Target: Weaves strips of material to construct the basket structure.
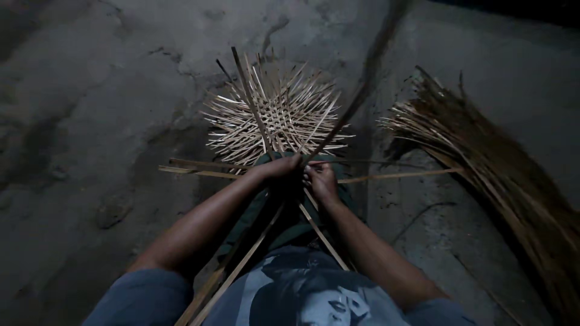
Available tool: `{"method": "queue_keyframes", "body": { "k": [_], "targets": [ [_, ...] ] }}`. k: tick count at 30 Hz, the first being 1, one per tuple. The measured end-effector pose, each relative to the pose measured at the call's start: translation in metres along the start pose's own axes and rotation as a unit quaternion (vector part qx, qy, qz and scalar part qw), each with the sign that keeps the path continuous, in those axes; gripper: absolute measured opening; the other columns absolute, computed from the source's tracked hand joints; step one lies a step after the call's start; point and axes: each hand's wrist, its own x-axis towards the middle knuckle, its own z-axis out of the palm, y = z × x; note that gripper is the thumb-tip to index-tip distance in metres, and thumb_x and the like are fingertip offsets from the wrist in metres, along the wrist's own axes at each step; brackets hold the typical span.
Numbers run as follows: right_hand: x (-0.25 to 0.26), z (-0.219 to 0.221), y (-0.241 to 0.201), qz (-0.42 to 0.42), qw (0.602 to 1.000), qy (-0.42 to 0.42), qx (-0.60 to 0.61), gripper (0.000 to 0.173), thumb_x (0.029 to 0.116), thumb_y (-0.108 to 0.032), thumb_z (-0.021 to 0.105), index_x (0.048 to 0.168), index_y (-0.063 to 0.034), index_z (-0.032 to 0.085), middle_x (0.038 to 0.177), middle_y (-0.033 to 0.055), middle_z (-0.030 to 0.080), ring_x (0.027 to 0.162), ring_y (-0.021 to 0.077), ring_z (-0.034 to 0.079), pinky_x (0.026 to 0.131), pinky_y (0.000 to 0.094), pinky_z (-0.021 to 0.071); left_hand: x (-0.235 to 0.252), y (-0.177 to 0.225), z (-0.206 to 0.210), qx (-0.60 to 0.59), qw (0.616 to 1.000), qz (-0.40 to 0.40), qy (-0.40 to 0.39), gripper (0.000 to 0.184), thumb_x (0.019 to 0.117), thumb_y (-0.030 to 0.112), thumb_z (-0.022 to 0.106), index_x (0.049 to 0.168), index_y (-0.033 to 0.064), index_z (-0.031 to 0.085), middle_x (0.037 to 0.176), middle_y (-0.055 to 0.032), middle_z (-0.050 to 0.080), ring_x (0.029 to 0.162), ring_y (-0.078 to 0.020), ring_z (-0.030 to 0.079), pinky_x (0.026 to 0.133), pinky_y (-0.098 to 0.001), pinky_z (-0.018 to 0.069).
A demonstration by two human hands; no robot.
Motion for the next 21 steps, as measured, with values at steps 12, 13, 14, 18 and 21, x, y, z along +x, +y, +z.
{"method": "queue_keyframes", "body": {
  "k": [12,13,14,18,21],
  "targets": [
    [-0.013,-0.033,-0.030,0.193,0.956,-0.107,0.195,0.031,0.1064,-0.012,0.049,0.130,0.0072,0.056,0.110,0.0184,0.070,0.093,0.0237,0.073,0.084,0.0345,0.0618,-0.020,0.002,0.014,-0.025,0.997,0.028,0.065,0.052,0.0968,0.002,0.062,0.144,0.0056,0.040,0.100,-0.0170,0.066,0.084,-0.0275,0.067,0.076,-0.0471,0.0573],
    [-0.022,-0.034,-0.035,0.195,0.956,-0.118,0.184,0.031,0.1079,-0.013,0.045,0.127,0.0088,0.056,0.110,0.0190,0.072,0.094,0.0232,0.074,0.084,0.0334,0.0617,-0.029,0.011,0.015,0.004,0.996,0.004,0.087,0.061,0.0929,0.002,0.067,0.146,0.0042,0.038,0.109,-0.0181,0.066,0.092,-0.0300,0.068,0.081,-0.0497,0.0577],
    [-0.029,-0.035,-0.040,0.192,0.957,-0.148,0.160,0.033,0.1091,-0.014,0.042,0.125,0.0093,0.059,0.109,0.0178,0.074,0.095,0.0217,0.074,0.085,0.0320,0.0607,-0.037,0.021,0.017,0.019,0.993,-0.029,0.113,0.066,0.0878,0.001,0.074,0.143,0.0033,0.040,0.111,-0.0191,0.066,0.094,-0.0324,0.068,0.082,-0.0517,0.0574],
    [-0.032,-0.015,-0.046,0.028,0.979,-0.202,-0.016,0.030,0.1099,-0.013,0.045,0.128,0.0035,0.062,0.107,0.0116,0.074,0.090,0.0173,0.075,0.083,0.0338,0.0627,-0.037,0.009,0.027,0.045,0.979,-0.103,0.167,0.084,0.0757,0.014,0.088,0.142,0.0001,0.038,0.117,-0.0211,0.064,0.102,-0.0367,0.067,0.087,-0.0571,0.0560],
    [-0.002,0.009,-0.047,-0.126,0.944,-0.148,-0.266,0.035,0.1069,-0.016,0.050,0.139,-0.0059,0.058,0.115,0.0148,0.071,0.095,0.0237,0.074,0.086,0.0442,0.0624,-0.037,-0.003,0.029,-0.007,0.980,-0.074,0.186,0.072,0.0846,0.007,0.081,0.140,0.0000,0.035,0.106,-0.0178,0.065,0.093,-0.0300,0.069,0.084,-0.0503,0.0580]
  ]
}}
